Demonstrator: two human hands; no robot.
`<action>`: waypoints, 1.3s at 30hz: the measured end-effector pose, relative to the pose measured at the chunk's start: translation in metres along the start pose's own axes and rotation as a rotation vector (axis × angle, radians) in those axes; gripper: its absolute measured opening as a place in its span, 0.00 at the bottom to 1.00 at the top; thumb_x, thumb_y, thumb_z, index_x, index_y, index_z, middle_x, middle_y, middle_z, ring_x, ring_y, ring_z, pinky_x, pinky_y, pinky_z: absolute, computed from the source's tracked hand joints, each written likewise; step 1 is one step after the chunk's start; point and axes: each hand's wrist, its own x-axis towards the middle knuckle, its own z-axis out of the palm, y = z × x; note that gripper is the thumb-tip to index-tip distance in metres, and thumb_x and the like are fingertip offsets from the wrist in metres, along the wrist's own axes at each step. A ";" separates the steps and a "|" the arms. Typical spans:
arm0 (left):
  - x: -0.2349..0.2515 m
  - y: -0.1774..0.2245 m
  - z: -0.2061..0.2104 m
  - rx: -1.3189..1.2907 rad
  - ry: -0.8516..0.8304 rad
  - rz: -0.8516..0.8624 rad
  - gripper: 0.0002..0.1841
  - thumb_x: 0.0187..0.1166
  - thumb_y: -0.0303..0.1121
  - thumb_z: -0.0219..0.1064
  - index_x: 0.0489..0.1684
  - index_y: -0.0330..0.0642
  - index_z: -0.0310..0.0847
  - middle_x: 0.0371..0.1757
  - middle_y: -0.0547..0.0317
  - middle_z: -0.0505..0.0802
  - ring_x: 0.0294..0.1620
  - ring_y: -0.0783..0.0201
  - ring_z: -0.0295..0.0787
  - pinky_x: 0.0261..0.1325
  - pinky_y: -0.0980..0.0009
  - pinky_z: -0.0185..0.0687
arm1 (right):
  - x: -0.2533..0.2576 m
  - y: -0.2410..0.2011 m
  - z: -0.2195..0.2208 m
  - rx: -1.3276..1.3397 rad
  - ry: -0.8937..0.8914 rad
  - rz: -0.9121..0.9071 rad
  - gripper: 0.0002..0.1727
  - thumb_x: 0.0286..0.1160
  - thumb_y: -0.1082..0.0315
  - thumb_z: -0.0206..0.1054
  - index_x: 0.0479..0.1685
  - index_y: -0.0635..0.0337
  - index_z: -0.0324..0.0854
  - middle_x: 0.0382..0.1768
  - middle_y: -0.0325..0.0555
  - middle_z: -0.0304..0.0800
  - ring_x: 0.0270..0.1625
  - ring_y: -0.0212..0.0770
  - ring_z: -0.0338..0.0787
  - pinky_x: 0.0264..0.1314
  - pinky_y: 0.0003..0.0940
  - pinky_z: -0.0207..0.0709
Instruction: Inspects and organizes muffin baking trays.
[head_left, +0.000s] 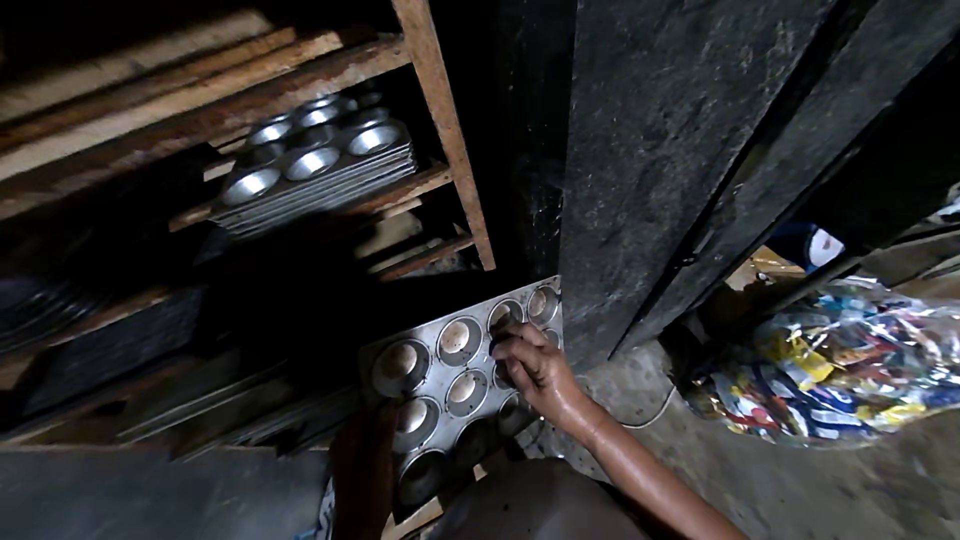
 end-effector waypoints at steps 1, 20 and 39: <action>0.000 -0.001 0.000 -0.006 0.002 0.004 0.07 0.79 0.27 0.59 0.36 0.40 0.83 0.29 0.81 0.88 0.33 0.88 0.84 0.41 0.86 0.83 | -0.001 0.000 0.000 0.001 -0.010 0.008 0.11 0.75 0.77 0.60 0.41 0.66 0.90 0.56 0.61 0.88 0.62 0.42 0.88 0.66 0.27 0.81; -0.008 0.010 0.012 0.181 -0.053 0.146 0.12 0.77 0.29 0.63 0.32 0.25 0.85 0.24 0.68 0.84 0.28 0.91 0.76 0.37 0.91 0.73 | 0.000 -0.033 0.008 0.116 -0.107 0.394 0.22 0.78 0.71 0.60 0.70 0.57 0.85 0.51 0.50 0.84 0.46 0.32 0.84 0.49 0.26 0.81; -0.012 0.008 0.006 0.280 -0.022 0.169 0.15 0.79 0.32 0.62 0.35 0.24 0.86 0.26 0.59 0.86 0.30 0.85 0.79 0.40 0.87 0.76 | -0.004 -0.037 0.007 -0.065 -0.138 0.315 0.25 0.80 0.74 0.57 0.75 0.50 0.83 0.53 0.54 0.86 0.45 0.41 0.88 0.48 0.37 0.85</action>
